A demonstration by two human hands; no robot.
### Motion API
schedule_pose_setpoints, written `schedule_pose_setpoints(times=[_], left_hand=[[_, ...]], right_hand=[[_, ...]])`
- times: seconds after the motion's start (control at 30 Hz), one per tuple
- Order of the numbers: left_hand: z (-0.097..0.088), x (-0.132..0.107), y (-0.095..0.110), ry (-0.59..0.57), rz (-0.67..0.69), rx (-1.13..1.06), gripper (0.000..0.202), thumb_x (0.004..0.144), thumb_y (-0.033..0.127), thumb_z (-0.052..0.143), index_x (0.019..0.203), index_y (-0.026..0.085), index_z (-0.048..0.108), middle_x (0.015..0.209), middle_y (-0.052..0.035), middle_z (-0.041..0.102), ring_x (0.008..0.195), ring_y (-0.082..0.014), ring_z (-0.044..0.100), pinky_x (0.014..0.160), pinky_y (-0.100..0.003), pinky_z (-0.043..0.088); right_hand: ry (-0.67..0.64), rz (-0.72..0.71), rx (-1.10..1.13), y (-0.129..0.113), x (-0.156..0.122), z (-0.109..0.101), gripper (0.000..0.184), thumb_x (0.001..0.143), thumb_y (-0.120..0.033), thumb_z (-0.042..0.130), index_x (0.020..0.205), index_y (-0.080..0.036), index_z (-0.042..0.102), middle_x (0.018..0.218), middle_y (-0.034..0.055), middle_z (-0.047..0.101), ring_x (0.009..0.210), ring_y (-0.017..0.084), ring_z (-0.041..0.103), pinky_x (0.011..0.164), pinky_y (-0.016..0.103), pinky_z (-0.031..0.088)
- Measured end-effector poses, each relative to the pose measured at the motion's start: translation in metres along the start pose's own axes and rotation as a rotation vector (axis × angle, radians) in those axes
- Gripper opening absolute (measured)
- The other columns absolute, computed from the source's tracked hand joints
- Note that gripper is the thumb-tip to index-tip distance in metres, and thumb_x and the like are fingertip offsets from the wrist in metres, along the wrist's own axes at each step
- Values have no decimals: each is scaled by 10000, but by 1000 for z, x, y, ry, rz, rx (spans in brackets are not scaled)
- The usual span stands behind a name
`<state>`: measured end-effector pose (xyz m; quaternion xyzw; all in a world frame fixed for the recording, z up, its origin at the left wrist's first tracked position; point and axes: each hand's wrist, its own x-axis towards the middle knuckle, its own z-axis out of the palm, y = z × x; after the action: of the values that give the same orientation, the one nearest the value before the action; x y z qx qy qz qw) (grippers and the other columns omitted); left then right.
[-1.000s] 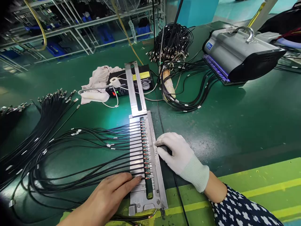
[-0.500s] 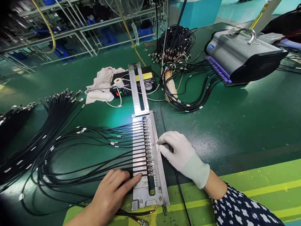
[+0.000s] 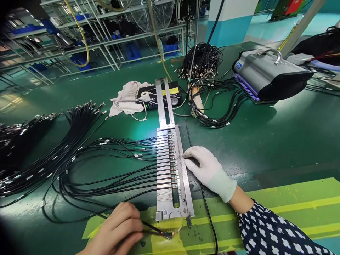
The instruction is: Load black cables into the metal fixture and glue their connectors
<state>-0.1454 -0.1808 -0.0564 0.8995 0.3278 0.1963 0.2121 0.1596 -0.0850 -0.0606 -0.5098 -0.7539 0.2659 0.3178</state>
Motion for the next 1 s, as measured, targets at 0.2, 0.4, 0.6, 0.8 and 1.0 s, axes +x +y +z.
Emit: schedule_pose_setpoints(times=[0.2, 0.4, 0.6, 0.8, 1.0], left_hand=[[11, -2, -2, 50, -2, 152, 257, 977, 167, 343, 922, 186, 593, 889, -78, 602, 770, -191, 516, 682, -309, 442], [4, 34, 5, 201, 0, 162, 258, 1002, 120, 340, 962, 160, 591, 874, -66, 630, 796, -159, 547, 708, -251, 489], [3, 57, -1, 194, 50, 331, 281, 1008, 106, 357, 1016, 133, 636, 815, -65, 613, 725, -158, 540, 637, -262, 503], [3, 62, -3, 185, 96, 280, 270, 1001, 91, 372, 1029, 107, 640, 843, -83, 615, 742, -161, 542, 640, -271, 520], [2, 61, -6, 148, 139, 291, 279, 995, 88, 365, 1045, 98, 640, 866, -96, 621, 761, -176, 558, 644, -285, 542]], right_hand=[[-3, 5, 4, 2, 0, 1, 157, 956, -299, 499, 945, -233, 641, 1032, 60, 685, 1009, 265, 623, 925, 484, 494], [11, 15, 7, 1, 0, 2, 140, 942, -290, 510, 953, -241, 641, 1035, 50, 686, 1004, 261, 627, 918, 469, 508], [40, 39, 7, -2, -17, 4, 132, 948, -258, 505, 979, -238, 631, 1113, 68, 659, 1087, 268, 592, 958, 487, 494], [29, 59, 8, -3, -21, 5, 111, 942, -248, 527, 951, -248, 638, 1089, 53, 667, 1076, 269, 588, 947, 498, 482], [28, 73, 5, -4, -17, 4, 111, 942, -248, 516, 924, -250, 625, 1044, 40, 674, 1048, 266, 593, 928, 491, 479]])
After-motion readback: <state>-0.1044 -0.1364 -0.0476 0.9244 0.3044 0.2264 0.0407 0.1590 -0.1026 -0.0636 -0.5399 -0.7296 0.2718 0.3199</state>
